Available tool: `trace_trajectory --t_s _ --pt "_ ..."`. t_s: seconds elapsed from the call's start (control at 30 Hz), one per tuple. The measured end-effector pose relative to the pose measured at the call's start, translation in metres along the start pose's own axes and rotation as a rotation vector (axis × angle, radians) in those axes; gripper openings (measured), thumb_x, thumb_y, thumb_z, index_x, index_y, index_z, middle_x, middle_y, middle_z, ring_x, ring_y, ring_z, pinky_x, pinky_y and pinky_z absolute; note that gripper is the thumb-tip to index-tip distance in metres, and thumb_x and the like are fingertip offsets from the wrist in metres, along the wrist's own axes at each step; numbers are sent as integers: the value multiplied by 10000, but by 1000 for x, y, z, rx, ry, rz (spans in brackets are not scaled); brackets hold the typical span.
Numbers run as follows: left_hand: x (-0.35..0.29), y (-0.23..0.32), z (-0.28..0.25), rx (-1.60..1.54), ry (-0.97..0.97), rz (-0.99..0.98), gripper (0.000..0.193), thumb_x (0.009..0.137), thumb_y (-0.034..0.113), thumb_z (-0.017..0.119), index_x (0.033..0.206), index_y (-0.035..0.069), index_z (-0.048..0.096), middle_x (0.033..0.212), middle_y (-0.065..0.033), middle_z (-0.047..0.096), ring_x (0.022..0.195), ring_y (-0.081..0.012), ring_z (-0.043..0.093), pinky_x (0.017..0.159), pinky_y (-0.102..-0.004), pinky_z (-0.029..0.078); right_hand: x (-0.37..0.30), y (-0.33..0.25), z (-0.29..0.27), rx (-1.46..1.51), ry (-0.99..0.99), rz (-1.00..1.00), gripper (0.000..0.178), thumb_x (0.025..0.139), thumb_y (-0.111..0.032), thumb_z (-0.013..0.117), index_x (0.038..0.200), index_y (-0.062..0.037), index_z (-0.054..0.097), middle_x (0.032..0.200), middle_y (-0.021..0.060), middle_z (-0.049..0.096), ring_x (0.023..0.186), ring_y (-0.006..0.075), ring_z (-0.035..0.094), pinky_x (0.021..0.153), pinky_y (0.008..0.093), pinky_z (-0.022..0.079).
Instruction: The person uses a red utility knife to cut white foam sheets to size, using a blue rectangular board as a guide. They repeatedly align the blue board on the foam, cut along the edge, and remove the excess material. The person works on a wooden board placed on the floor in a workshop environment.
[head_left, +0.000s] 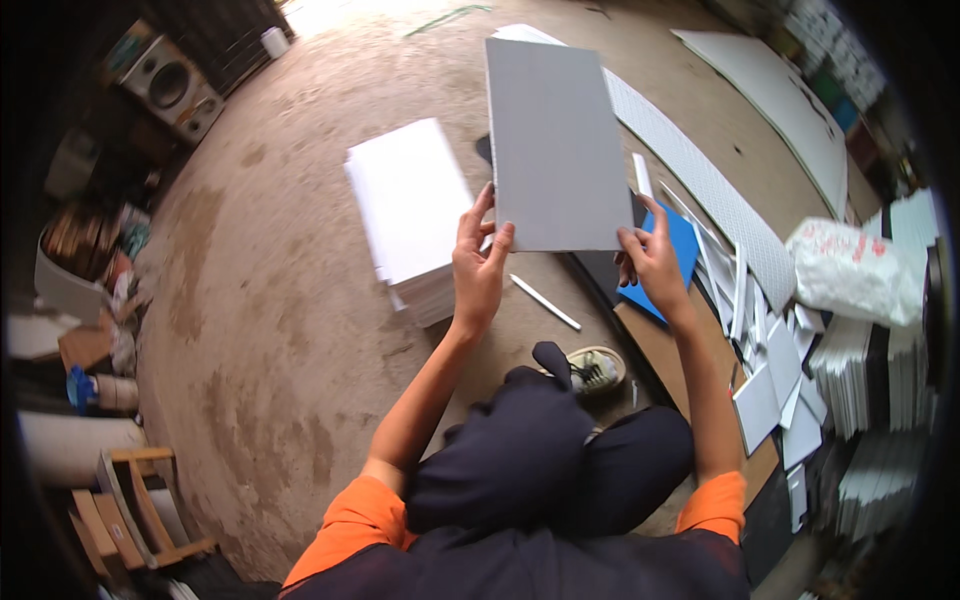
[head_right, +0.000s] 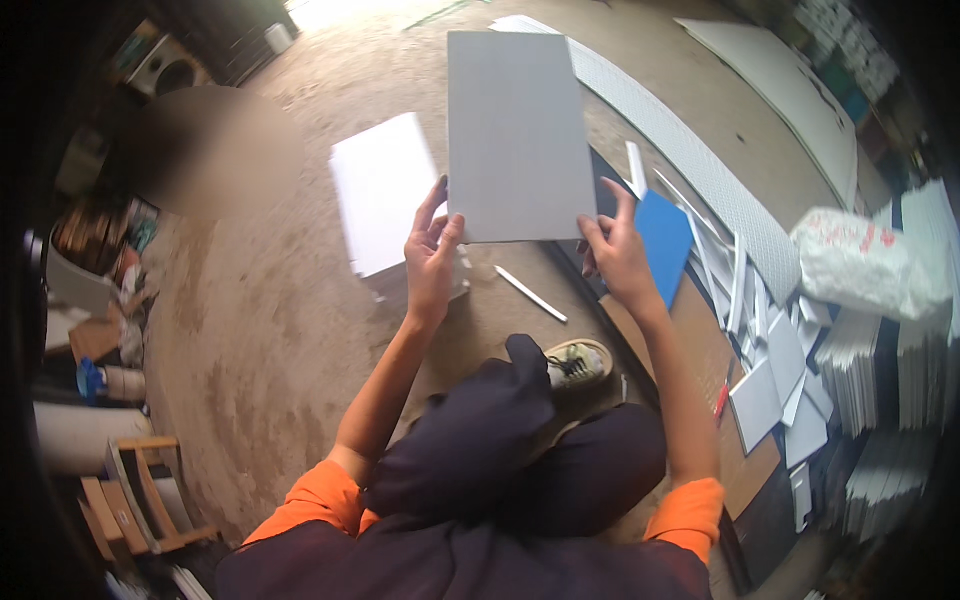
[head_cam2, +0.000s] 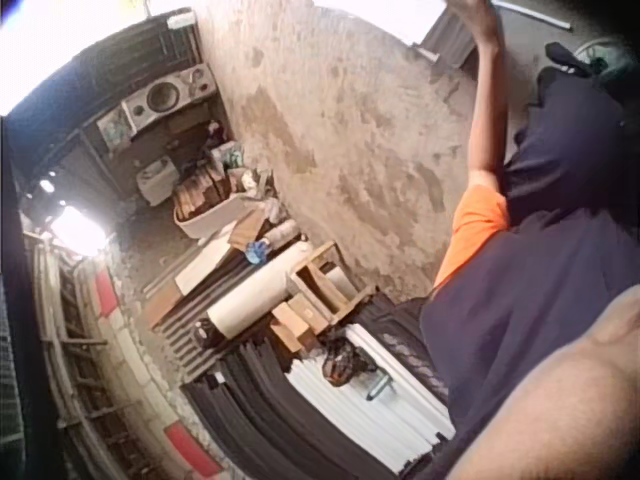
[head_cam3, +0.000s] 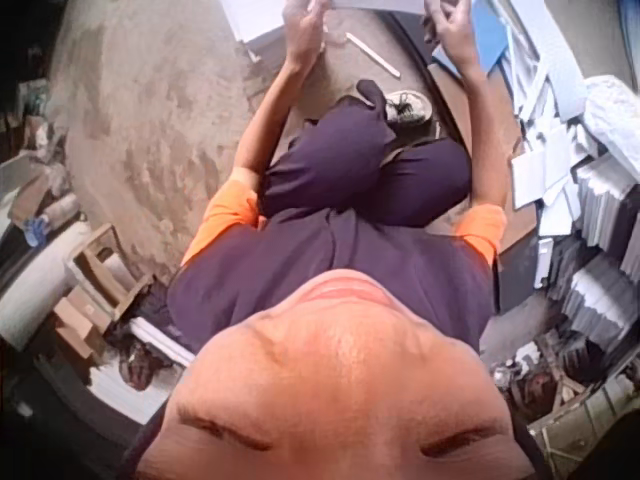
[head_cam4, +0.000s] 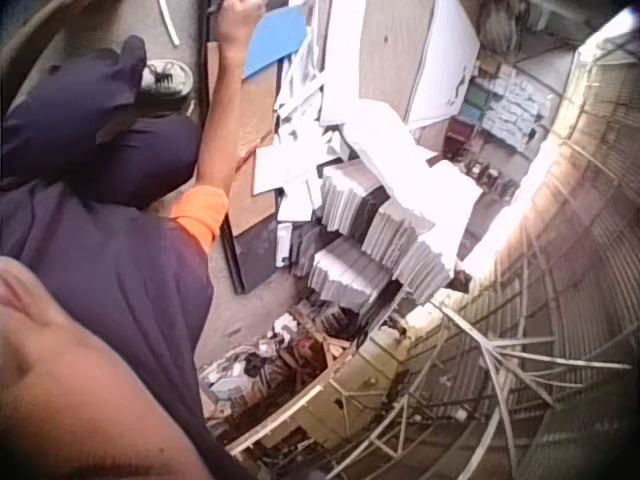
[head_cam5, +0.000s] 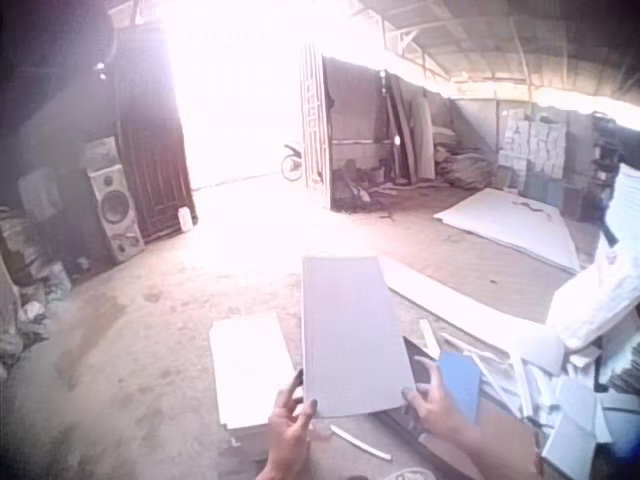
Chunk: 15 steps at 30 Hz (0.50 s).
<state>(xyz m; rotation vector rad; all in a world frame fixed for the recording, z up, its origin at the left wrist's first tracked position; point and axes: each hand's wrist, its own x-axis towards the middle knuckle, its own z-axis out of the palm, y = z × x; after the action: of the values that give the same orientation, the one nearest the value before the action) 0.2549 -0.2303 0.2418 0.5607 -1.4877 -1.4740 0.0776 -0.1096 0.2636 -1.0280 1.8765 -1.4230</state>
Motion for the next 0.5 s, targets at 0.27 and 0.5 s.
trace_trajectory --t_s 0.27,0.5 --pt "-3 -13 -157 352 287 -153 493 856 252 507 1254 -11 384 1156 -115 440 955 -196 426 842 -321 387 63 -38 159 -267 -284 93 571 861 -207 479 1278 1 148 662 112 573 463 138 537 428 261 423" --pt "-8 -17 -188 750 194 -185 570 798 320 574 1253 32 387 1238 -137 336 1160 -298 198 972 -416 247 49 -39 192 -926 -212 -3 523 868 -314 414 1262 -26 226 798 248 593 762 390 587 722 449 455"
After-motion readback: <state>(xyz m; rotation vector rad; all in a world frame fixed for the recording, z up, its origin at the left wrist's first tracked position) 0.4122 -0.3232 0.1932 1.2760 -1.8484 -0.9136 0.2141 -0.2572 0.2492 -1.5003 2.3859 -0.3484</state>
